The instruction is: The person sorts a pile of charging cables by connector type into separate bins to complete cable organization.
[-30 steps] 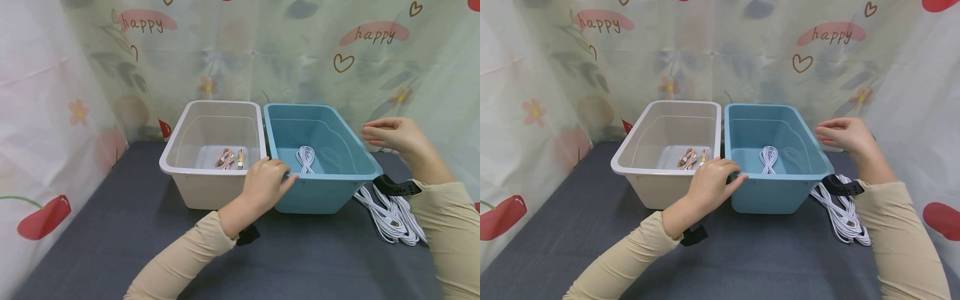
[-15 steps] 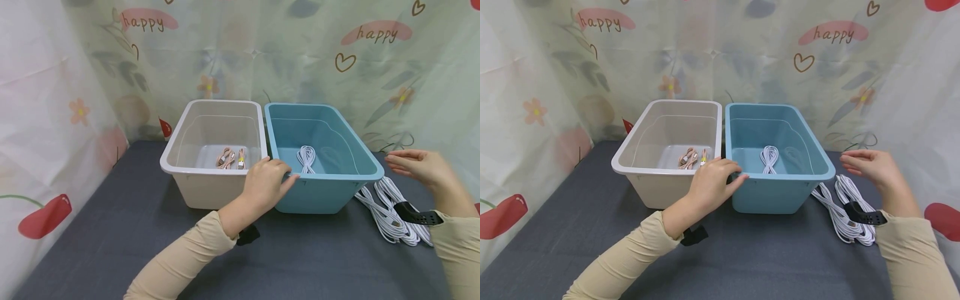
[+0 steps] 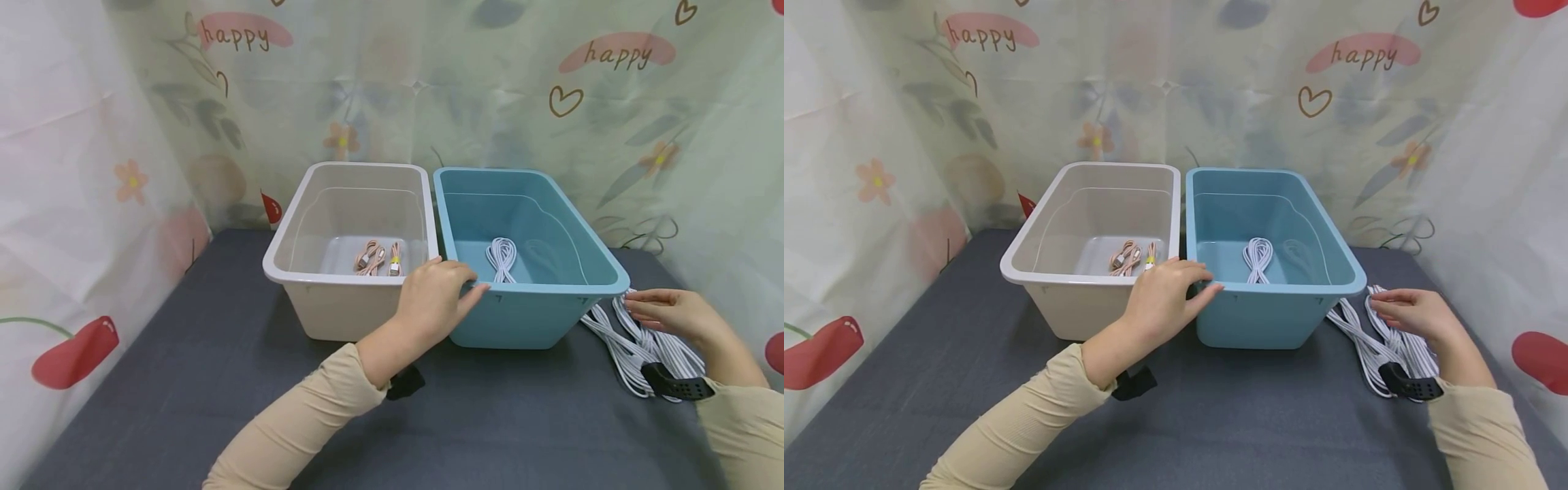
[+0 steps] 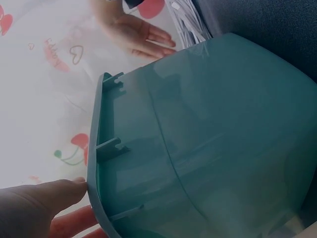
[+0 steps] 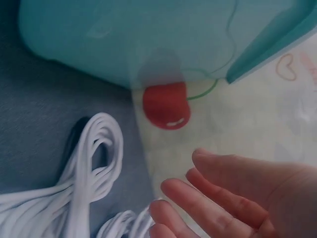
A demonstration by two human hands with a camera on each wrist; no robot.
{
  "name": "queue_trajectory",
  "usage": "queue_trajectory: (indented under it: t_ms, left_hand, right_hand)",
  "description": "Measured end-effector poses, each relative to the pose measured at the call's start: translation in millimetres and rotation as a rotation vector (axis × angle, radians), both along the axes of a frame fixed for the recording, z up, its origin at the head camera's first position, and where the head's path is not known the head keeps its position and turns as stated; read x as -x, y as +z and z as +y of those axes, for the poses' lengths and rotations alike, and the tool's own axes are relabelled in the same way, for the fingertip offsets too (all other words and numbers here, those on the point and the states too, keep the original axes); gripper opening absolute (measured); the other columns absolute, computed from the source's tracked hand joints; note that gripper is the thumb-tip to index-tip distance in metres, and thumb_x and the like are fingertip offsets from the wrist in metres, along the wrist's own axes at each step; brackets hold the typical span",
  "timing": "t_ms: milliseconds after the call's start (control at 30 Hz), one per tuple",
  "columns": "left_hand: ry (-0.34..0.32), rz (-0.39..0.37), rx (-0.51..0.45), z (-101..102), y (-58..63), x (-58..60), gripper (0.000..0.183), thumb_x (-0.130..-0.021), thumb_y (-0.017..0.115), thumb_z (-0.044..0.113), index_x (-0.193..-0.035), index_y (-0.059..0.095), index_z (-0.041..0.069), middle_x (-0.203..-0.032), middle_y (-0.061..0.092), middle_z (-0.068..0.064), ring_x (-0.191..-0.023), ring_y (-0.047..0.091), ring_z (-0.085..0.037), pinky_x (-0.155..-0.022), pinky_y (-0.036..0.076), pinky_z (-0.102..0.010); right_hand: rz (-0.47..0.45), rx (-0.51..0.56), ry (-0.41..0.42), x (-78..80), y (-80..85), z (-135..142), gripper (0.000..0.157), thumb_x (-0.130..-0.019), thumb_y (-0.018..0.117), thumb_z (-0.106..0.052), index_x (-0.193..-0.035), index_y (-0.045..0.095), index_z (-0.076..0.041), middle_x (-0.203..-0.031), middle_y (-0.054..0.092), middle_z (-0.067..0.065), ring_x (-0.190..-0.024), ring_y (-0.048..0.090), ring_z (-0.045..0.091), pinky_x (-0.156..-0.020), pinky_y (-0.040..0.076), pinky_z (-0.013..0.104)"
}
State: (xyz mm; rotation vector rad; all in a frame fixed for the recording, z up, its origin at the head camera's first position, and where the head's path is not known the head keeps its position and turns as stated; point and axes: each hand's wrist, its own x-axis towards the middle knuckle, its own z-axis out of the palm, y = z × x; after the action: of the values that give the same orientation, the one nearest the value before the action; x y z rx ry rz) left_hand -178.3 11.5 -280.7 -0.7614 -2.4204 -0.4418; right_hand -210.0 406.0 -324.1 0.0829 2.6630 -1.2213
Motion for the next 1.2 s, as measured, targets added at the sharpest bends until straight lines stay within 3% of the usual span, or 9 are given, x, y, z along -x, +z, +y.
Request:
queue_trajectory:
  t_ms: [67, 133, 267, 367, 600, 833, 1200]
  left_hand:
    - [0.003, -0.006, -0.007, 0, 0.0, -0.3, 0.02, -0.087, 0.064, 0.035, -0.091, 0.075, 0.018, -0.088, 0.073, 0.007, -0.081, 0.067, -0.008, -0.073, 0.051, -0.024]
    - [0.007, -0.012, -0.01, 0, -0.5, 0.0, 0.02, -0.087, 0.064, 0.035, -0.091, 0.075, 0.019, -0.088, 0.073, 0.007, -0.08, 0.066, -0.01, -0.071, 0.051, -0.024]
    - [0.015, -0.02, -0.019, 0, -0.2, -1.2, 0.019, -0.087, 0.064, 0.036, -0.091, 0.074, 0.02, -0.087, 0.073, 0.007, -0.077, 0.065, -0.012, -0.064, 0.05, -0.023]
    - [0.018, -0.017, -0.024, 0, 0.0, -1.7, 0.019, -0.087, 0.064, 0.036, -0.09, 0.075, 0.02, -0.086, 0.073, 0.008, -0.076, 0.064, -0.012, -0.061, 0.049, -0.023]
    - [0.021, -0.022, -0.022, 0, -0.6, -0.2, 0.019, -0.087, 0.064, 0.036, -0.091, 0.075, 0.021, -0.087, 0.073, 0.008, -0.078, 0.065, -0.011, -0.063, 0.05, -0.023]
    - [0.026, -0.027, -0.014, 0, -0.5, -0.2, 0.02, -0.087, 0.063, 0.037, -0.092, 0.075, 0.021, -0.088, 0.073, 0.009, -0.079, 0.066, -0.009, -0.067, 0.05, -0.023]
    - [0.02, -0.004, -0.028, 0, -0.9, -1.3, 0.02, -0.087, 0.064, 0.038, -0.091, 0.075, 0.021, -0.088, 0.073, 0.009, -0.078, 0.065, -0.01, -0.064, 0.05, -0.022]
  right_hand:
    - [-0.01, -0.04, 0.004, -1.2, -5.4, 2, 0.046, -0.091, 0.06, -0.031, -0.12, 0.057, 0.004, -0.088, 0.063, -0.025, -0.077, 0.06, -0.01, -0.071, 0.055, 0.02]
    - [-0.013, -0.089, 0.009, -2.4, -10.0, 3, 0.059, -0.092, 0.058, -0.032, -0.125, 0.048, 0.015, -0.093, 0.066, -0.016, -0.077, 0.059, -0.01, -0.071, 0.056, 0.022]
    - [-0.029, -0.163, 0.008, -4.6, -18.5, 7, 0.062, -0.093, 0.055, -0.035, -0.128, 0.044, 0.015, -0.103, 0.07, 0.009, -0.076, 0.058, -0.011, -0.072, 0.056, 0.026]
    - [-0.043, -0.185, 0.004, -5.8, -23.5, 9, 0.061, -0.093, 0.056, -0.034, -0.127, 0.045, 0.016, -0.106, 0.069, 0.018, -0.076, 0.057, -0.009, -0.072, 0.056, 0.027]
    - [-0.085, -0.203, 0.002, -7.0, -32.1, 14, 0.062, -0.09, 0.061, -0.034, -0.124, 0.047, 0.015, -0.102, 0.07, 0.009, -0.074, 0.051, -0.012, -0.069, 0.054, 0.023]
    - [-0.075, -0.26, 0.031, -8.7, -36.8, 15, 0.059, -0.088, 0.063, -0.035, -0.12, 0.053, 0.014, -0.099, 0.072, 0.013, -0.073, 0.052, -0.01, -0.065, 0.049, 0.021]
    - [-0.051, -0.262, 0.062, -12.2, -37.2, 7, 0.042, -0.088, 0.063, -0.022, -0.11, 0.059, 0.014, -0.092, 0.073, 0.012, -0.072, 0.055, -0.004, -0.062, 0.048, 0.02]
